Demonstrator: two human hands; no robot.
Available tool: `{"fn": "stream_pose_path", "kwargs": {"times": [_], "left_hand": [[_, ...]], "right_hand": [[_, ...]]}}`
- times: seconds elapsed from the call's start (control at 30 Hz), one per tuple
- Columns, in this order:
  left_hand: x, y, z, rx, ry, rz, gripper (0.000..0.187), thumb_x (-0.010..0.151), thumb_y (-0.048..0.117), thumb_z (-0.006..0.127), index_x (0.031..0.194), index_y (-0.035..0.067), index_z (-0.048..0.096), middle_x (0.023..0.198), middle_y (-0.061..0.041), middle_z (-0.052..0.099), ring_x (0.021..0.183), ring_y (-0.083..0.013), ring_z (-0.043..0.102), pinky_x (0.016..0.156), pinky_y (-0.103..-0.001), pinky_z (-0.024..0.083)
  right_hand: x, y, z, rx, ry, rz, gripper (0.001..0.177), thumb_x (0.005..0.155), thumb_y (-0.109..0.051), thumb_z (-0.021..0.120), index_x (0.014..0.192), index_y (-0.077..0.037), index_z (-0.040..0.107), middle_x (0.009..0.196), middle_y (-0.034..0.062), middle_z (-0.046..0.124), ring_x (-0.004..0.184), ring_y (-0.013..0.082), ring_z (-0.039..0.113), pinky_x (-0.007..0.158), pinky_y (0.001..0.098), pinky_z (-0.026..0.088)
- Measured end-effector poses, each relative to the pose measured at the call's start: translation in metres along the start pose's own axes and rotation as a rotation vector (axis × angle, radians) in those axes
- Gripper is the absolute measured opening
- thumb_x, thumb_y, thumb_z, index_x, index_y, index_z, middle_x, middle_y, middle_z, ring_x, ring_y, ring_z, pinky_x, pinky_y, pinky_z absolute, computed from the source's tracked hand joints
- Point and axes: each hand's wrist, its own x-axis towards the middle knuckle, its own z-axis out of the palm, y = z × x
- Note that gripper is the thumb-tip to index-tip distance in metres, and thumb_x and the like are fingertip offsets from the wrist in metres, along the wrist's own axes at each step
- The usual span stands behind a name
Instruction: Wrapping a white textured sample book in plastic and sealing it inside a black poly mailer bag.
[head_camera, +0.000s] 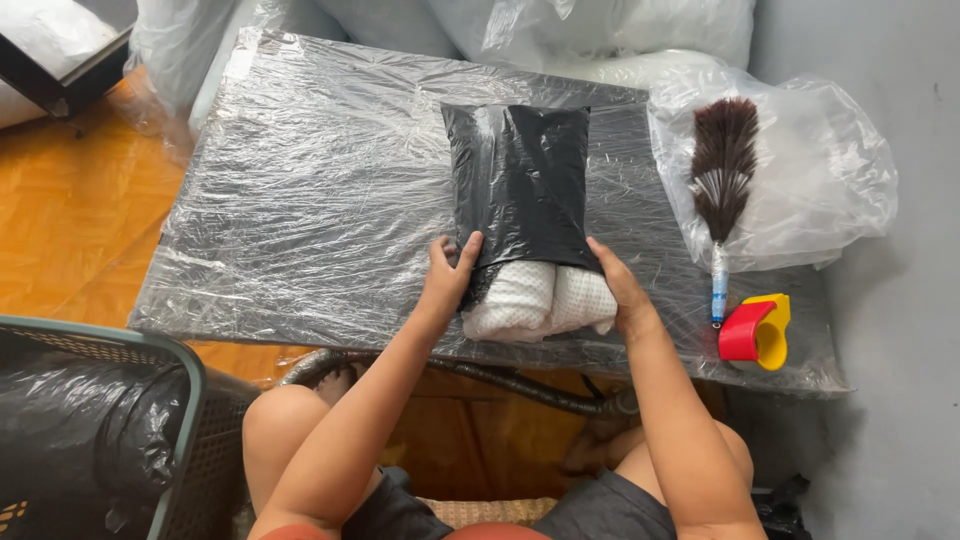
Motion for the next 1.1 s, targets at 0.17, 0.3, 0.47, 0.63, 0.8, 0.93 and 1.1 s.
{"fn": "stream_pose_path", "kwargs": {"times": [0.17,0.3,0.47,0.63,0.8,0.93,1.1], "left_hand": [[-0.02,0.013,0.005,-0.037,-0.138,-0.095,0.114,0.084,0.091,0.038,0.16,0.008,0.022,0.152,-0.035,0.041,0.144,-0.0466,0.038,0.12,-0.055,0.033],[-0.013,0.006,0.013,-0.068,-0.085,-0.072,0.108,0.085,0.091,0.036,0.157,0.01,0.03,0.148,-0.033,0.047,0.143,-0.0457,0.041,0.119,-0.053,0.034],[-0.03,0.033,0.014,-0.162,-0.027,-0.112,0.11,0.085,0.091,0.02,0.154,0.007,0.036,0.153,-0.028,0.044,0.147,-0.0406,0.037,0.124,-0.049,0.026],[-0.073,0.073,0.009,-0.258,-0.018,-0.152,0.113,0.086,0.089,0.02,0.157,0.003,0.031,0.161,-0.026,0.034,0.151,-0.038,0.029,0.128,-0.048,0.018],[-0.112,0.114,0.005,-0.606,0.026,-0.131,0.101,0.09,0.078,0.031,0.16,0.006,0.031,0.166,-0.018,0.029,0.155,-0.0325,0.023,0.128,-0.047,0.015],[-0.078,0.079,0.01,-0.634,-0.009,-0.153,0.094,0.09,0.077,0.035,0.155,0.01,0.043,0.16,-0.016,0.041,0.15,-0.0311,0.036,0.127,-0.045,0.023],[-0.057,0.051,0.016,-0.435,-0.064,-0.087,0.096,0.089,0.08,0.03,0.155,0.01,0.039,0.159,-0.02,0.04,0.148,-0.0325,0.038,0.127,-0.05,0.023]], "right_hand": [[0.001,0.006,0.003,0.119,-0.063,0.172,0.057,0.095,-0.061,0.06,0.122,-0.013,0.071,0.114,0.0135,0.073,0.105,0.0245,0.068,0.1,0.0393,0.05],[-0.016,-0.005,0.025,0.166,-0.045,0.144,0.067,0.095,-0.068,0.049,0.131,-0.015,0.067,0.126,0.0144,0.069,0.119,0.0262,0.063,0.11,0.0415,0.043],[-0.019,-0.007,0.04,0.264,0.018,0.14,0.078,0.092,-0.075,0.042,0.137,-0.015,0.063,0.134,0.0156,0.067,0.128,0.0278,0.061,0.115,0.0425,0.042],[-0.016,0.014,0.035,0.343,0.105,0.175,0.083,0.092,-0.076,0.043,0.135,-0.008,0.063,0.128,0.0165,0.07,0.122,0.0281,0.066,0.111,0.0376,0.048],[-0.037,0.001,0.032,0.324,0.076,0.1,0.062,0.094,-0.065,0.054,0.128,-0.015,0.07,0.116,0.0082,0.076,0.103,0.0199,0.073,0.098,0.0366,0.055],[-0.08,-0.031,0.044,-0.036,0.082,0.064,0.091,0.094,-0.072,0.043,0.149,0.0,0.05,0.158,0.0201,0.044,0.15,0.0348,0.035,0.126,0.0491,0.023],[-0.067,-0.001,0.012,-0.634,0.032,0.057,0.099,0.098,-0.074,0.011,0.126,0.0,0.07,0.134,0.025,0.064,0.138,0.0391,0.051,0.12,0.0526,0.032]]}}
